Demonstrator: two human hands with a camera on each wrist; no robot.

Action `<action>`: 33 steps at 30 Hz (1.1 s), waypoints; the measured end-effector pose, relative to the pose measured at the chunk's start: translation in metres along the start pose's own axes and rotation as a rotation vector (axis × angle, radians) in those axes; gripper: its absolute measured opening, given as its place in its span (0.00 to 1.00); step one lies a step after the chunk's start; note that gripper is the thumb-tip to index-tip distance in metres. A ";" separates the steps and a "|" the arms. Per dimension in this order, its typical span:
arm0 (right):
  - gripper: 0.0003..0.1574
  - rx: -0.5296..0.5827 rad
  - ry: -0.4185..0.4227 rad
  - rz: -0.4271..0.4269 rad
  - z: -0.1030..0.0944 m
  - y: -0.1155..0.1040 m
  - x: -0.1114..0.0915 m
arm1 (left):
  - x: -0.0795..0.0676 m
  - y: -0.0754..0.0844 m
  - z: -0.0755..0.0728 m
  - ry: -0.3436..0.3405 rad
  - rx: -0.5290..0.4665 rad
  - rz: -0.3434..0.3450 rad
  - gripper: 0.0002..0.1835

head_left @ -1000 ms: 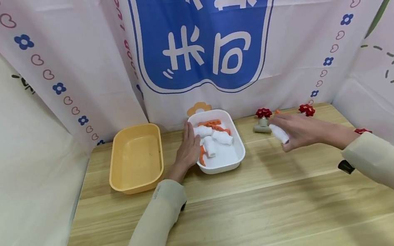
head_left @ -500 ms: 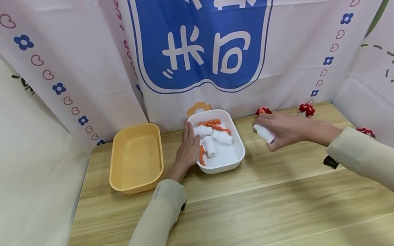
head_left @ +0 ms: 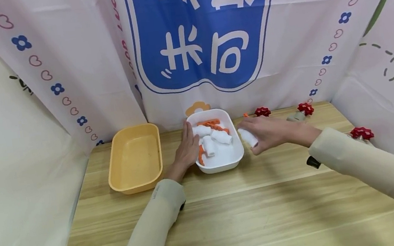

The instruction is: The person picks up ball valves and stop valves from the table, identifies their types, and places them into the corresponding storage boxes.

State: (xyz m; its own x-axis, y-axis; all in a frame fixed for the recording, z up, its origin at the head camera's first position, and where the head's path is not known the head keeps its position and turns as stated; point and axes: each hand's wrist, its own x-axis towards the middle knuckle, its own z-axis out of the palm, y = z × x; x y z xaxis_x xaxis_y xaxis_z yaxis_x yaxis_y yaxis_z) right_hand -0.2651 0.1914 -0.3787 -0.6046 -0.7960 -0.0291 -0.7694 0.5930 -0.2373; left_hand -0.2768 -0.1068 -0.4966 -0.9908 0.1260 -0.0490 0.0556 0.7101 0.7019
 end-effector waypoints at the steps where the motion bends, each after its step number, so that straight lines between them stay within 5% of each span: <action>1: 0.48 0.005 0.004 -0.007 0.001 -0.002 0.002 | 0.000 0.000 0.000 -0.002 0.002 -0.001 0.38; 22: 0.54 0.044 -0.069 -0.014 0.019 -0.017 0.040 | 0.000 -0.004 0.001 0.012 0.007 0.033 0.37; 33: 0.49 0.065 -0.050 -0.039 0.035 -0.019 0.057 | 0.000 -0.001 0.000 0.014 0.001 0.024 0.37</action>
State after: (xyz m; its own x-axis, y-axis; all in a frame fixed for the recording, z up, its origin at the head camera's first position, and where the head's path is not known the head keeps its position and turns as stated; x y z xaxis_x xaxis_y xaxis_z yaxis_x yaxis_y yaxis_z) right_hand -0.2780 0.1310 -0.4097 -0.5620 -0.8245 -0.0665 -0.7764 0.5535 -0.3014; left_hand -0.2765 -0.1082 -0.4972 -0.9909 0.1329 -0.0222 0.0792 0.7080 0.7017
